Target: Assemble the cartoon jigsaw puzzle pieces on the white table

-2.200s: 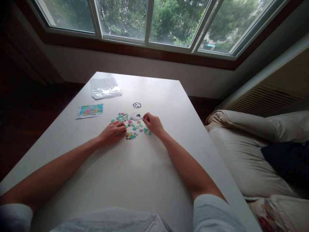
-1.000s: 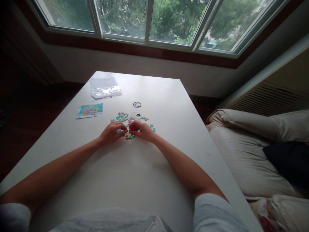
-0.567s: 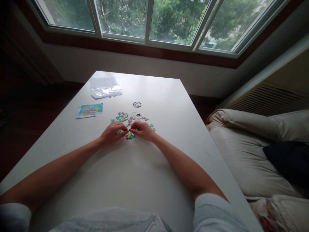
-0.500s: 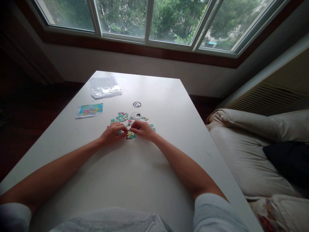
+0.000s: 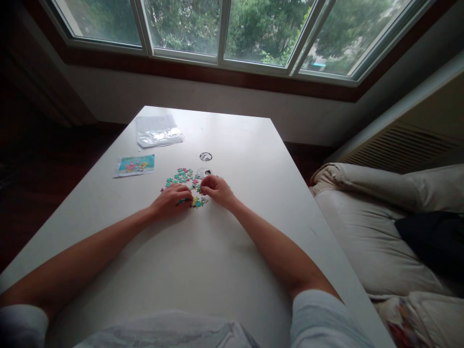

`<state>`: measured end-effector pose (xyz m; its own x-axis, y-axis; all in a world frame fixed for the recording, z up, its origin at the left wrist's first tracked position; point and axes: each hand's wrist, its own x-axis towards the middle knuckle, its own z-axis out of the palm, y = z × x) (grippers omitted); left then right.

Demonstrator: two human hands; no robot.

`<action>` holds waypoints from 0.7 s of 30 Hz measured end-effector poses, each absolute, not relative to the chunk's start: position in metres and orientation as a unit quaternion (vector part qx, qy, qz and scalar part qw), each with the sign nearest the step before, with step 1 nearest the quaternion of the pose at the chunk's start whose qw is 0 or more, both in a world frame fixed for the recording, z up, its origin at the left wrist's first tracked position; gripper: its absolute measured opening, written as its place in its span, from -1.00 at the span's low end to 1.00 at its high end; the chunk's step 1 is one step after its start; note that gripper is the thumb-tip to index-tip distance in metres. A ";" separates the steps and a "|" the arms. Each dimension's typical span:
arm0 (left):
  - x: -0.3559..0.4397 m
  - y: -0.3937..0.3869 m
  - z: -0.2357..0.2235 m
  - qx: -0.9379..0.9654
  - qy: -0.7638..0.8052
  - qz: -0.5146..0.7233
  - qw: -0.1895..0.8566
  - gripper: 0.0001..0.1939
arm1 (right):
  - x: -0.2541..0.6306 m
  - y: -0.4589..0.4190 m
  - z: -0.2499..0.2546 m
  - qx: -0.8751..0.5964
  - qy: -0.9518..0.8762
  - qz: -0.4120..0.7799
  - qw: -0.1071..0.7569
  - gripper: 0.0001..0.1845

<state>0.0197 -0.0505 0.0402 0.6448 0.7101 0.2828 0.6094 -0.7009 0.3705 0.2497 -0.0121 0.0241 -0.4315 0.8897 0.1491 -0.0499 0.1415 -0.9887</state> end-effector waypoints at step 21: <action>0.020 -0.051 0.037 0.875 0.399 0.246 0.118 -0.90 | 0.247 -0.021 0.032 -0.314 -0.636 0.598 0.373 -0.75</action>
